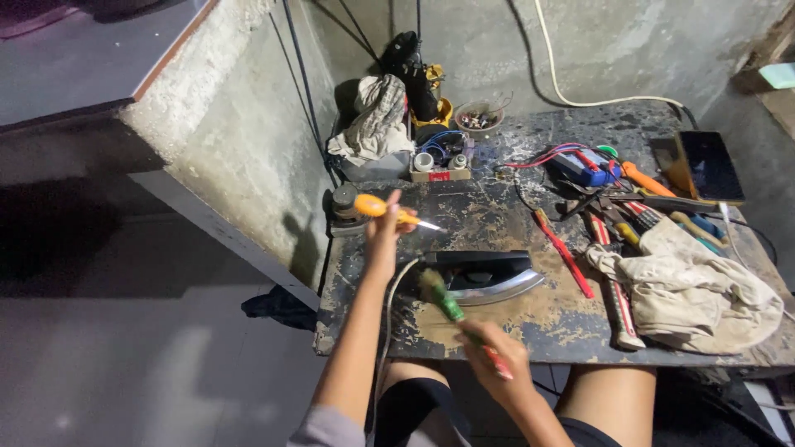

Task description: Cleaning and polishing the soleplate of an electric iron using a brush and a scraper tool on a workbench.

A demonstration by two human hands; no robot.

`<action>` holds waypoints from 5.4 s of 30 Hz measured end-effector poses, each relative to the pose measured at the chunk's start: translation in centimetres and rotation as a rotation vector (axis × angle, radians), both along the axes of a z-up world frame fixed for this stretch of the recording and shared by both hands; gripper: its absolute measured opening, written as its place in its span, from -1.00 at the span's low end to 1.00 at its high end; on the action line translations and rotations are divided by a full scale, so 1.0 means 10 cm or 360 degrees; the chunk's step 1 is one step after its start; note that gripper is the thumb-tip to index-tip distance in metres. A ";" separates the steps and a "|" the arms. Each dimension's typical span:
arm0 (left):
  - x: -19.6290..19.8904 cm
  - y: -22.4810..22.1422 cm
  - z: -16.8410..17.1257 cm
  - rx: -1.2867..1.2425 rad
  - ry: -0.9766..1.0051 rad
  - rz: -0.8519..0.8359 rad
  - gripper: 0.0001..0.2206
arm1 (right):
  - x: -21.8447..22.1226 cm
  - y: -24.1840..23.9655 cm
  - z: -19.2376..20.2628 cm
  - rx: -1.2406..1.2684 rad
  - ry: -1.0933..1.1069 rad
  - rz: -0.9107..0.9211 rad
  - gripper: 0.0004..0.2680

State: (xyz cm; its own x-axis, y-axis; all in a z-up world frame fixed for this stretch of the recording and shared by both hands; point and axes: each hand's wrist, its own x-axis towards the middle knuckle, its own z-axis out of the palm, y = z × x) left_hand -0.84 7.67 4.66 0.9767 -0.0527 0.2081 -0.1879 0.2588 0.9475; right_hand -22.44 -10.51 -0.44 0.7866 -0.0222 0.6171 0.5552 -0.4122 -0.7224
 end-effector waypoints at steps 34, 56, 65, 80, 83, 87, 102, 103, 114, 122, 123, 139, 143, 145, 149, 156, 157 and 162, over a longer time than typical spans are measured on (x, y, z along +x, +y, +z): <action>-1.03 0.55 -0.45 0.0035 0.0346 0.0145 -0.62 | 0.19 0.19 -0.42 -0.0330 -0.0273 -0.0095 -0.87; 0.15 -0.73 -0.28 0.1749 0.0022 -0.1275 -0.49 | 0.06 -0.37 -0.47 0.0127 0.0128 0.0029 -0.91; 0.46 -0.71 -0.63 0.1411 -0.0075 -0.1321 -0.61 | -0.08 -0.77 -0.39 0.0199 0.0013 -0.0518 -0.82; 0.83 -0.64 -0.39 0.1184 0.0046 -0.1302 -0.73 | -0.02 -0.89 -0.40 0.0409 -0.0012 -0.0861 -0.90; 0.84 -0.40 -0.50 0.0909 0.0071 -0.1268 -0.68 | -0.03 -0.78 -0.46 0.0445 0.0142 -0.0694 -0.88; 0.72 0.05 -0.73 0.0367 -0.0034 -0.0908 -0.68 | 0.02 -0.81 -0.10 0.0504 0.0032 -0.0778 -0.89; 0.27 0.11 -1.84 -0.0762 0.0366 -0.0532 -0.65 | 0.02 -0.30 0.12 0.0273 -0.0101 -0.0507 -0.92; 0.26 0.13 -1.86 -0.0754 0.0365 -0.0528 -0.65 | 0.03 -0.27 0.13 0.0281 -0.0101 -0.0504 -0.92; -0.10 -0.01 -1.49 -0.0796 0.0096 -0.0047 -0.80 | -0.04 -0.12 0.21 0.0241 -0.0079 -0.0398 -0.90; -0.02 0.08 -1.72 -0.0896 0.0169 -0.0037 -0.81 | -0.13 -0.37 0.33 0.0675 -0.0069 -0.0707 -0.89; -0.02 0.08 -1.75 -0.0899 0.0157 -0.0061 -0.74 | -0.19 -0.41 0.50 0.0688 -0.0242 -0.0824 -0.91; -0.15 0.16 -1.58 -0.1013 0.0165 -0.0474 -0.82 | 0.37 -0.09 1.13 -0.0145 -0.0252 -0.0181 -0.94; -0.11 0.09 -1.53 -0.0976 0.0071 -0.0306 -0.77 | 0.65 -0.06 1.51 0.0002 0.0043 -0.0352 -0.95; -0.06 0.09 -1.52 -0.1002 0.0011 -0.0300 -0.73 | 0.83 0.01 1.55 -0.0070 -0.0025 -0.0375 -0.95; -0.18 0.07 -1.30 -0.1072 0.0183 -0.0294 -0.66 | 1.06 0.14 1.46 -0.0534 0.0088 -0.0360 -0.91; 0.02 0.10 -1.74 -0.0847 0.0059 -0.0258 -0.83 | 1.53 0.04 1.65 -0.0432 0.0163 -0.0588 -0.83; 0.02 0.08 -1.72 -0.0853 0.0052 -0.0261 -0.83 | 1.46 0.12 1.70 -0.0438 0.0155 -0.0591 -0.83; 0.03 0.06 -1.70 -0.0988 0.0077 -0.0199 -0.79 | 1.42 0.17 1.43 -0.0479 0.0279 -0.0490 -0.84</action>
